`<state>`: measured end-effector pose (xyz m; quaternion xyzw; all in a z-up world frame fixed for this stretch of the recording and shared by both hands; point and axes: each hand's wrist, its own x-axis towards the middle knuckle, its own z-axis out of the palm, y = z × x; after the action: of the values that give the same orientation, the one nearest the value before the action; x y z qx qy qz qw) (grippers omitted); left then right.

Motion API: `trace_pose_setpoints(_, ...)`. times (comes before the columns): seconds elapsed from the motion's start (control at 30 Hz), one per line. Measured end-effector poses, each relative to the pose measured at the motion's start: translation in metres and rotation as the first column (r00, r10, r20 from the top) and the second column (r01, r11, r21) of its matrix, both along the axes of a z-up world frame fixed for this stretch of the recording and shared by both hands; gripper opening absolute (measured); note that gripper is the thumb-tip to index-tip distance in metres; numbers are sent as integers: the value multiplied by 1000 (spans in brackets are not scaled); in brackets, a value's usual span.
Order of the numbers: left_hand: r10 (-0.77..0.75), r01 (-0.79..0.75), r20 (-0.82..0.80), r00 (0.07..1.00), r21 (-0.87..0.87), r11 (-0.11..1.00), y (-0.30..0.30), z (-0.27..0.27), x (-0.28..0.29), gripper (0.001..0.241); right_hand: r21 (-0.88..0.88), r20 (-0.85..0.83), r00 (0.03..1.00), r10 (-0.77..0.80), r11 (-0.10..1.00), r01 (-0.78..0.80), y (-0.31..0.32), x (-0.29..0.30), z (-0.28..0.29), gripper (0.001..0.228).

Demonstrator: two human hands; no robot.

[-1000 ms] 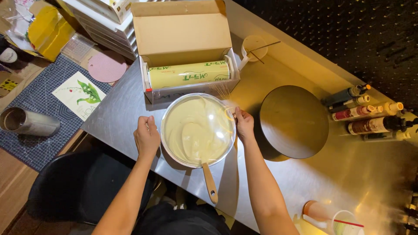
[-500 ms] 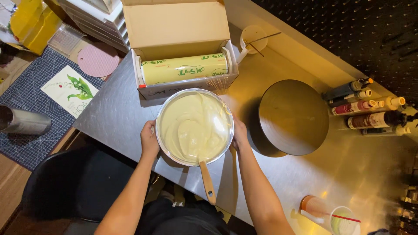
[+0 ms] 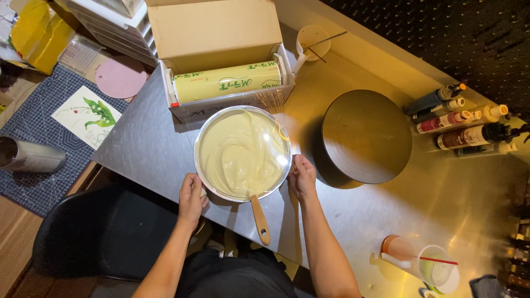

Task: The person sets a pan of cream mixture on the steel counter, pulls plastic wrap from a box, and stretches the wrap over the pan. They open the refrigerator door and place the wrapped pan inside, then stir a beverage in a cup with a spoon.

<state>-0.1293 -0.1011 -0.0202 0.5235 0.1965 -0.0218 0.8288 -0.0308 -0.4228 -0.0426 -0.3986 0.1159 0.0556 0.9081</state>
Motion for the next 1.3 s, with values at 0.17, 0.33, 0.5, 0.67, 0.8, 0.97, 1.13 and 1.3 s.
trace_pose_setpoints(0.17, 50, -53, 36, 998, 100, 994, -3, -11, 3, 23, 87, -24, 1000, 11, 996, -9, -6, 3, -38, 20)
trace_pose_setpoints(0.33, 108, -141, 109, 988, 373, 917, -3, -48, -6, 22, 53, -156, 988, 17, 999, -9, 20, 5, -10, 31)
trace_pose_setpoints(0.5, 83, -121, 121, 989, 353, 928, 0, -47, -8, 17, -223, -188, 982, -5, 974, -37, 17, 6, -21, 23)
trace_pose_setpoints(0.67, 17, -23, 44, 999, 125, 992, 1, -14, -5, 20, -456, -193, 980, -56, 889, -39, 11, -3, -26, 19)
trace_pose_setpoints(0.8, -53, 55, 45, 998, -62, 997, 9, -19, -9, 18, -420, -251, 952, -177, 906, 58, 11, -8, -21, 13)
trace_pose_setpoints(0.97, -93, 100, 64, 994, -105, 989, 6, -23, -14, 12, -418, -260, 948, -182, 907, 59, 15, -10, -17, 13)
trace_pose_setpoints(1.13, -48, 42, 121, 991, 48, 998, -2, -32, -24, 17, -361, -259, 950, -177, 930, 75, 16, -10, -14, 13)
trace_pose_setpoints(1.3, 33, -58, 185, 982, 130, 990, -8, -41, -23, 17, -363, -273, 939, -212, 926, 103, 16, -11, -7, 11)
